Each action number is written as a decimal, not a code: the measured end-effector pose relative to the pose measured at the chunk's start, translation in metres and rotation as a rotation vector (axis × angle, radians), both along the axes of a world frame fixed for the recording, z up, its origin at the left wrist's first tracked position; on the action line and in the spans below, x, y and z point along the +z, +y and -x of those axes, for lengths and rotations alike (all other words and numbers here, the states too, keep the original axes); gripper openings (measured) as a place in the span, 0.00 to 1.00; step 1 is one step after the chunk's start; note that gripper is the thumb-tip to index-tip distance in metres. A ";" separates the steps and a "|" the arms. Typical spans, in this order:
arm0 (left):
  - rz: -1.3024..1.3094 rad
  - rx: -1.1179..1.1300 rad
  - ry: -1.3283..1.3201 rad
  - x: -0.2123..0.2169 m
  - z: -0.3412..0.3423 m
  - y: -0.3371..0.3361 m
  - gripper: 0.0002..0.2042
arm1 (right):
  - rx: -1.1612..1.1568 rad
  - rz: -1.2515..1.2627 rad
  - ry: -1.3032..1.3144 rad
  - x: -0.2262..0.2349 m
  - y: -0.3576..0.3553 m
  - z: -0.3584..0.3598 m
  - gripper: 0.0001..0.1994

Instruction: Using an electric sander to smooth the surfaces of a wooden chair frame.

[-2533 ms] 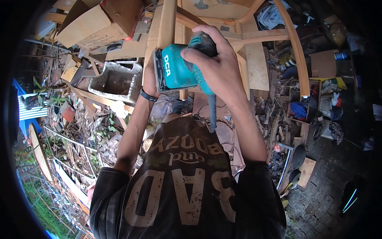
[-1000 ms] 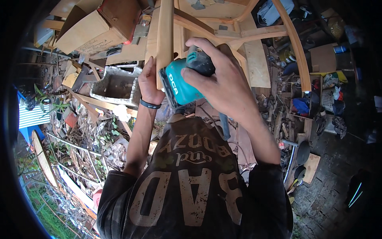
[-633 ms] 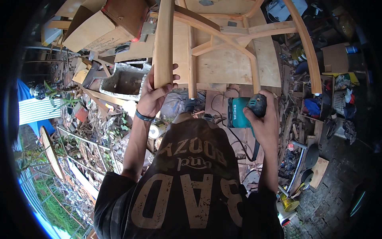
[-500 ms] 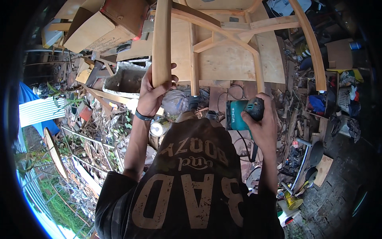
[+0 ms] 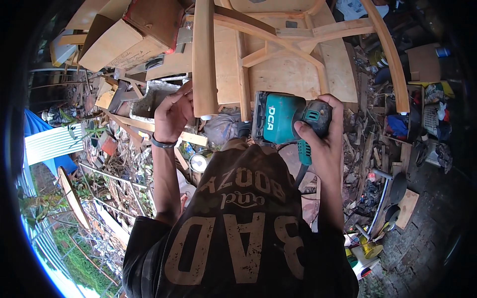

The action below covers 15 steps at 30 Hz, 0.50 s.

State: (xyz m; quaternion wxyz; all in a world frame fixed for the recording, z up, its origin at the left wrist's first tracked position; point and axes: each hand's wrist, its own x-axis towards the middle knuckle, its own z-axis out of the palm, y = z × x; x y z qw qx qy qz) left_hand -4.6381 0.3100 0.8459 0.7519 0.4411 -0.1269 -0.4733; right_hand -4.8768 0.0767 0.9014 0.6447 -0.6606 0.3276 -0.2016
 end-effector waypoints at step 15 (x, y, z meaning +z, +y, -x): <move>-0.164 0.462 -0.238 0.002 0.007 -0.064 0.27 | 0.010 -0.372 -0.248 -0.012 -0.006 -0.074 0.26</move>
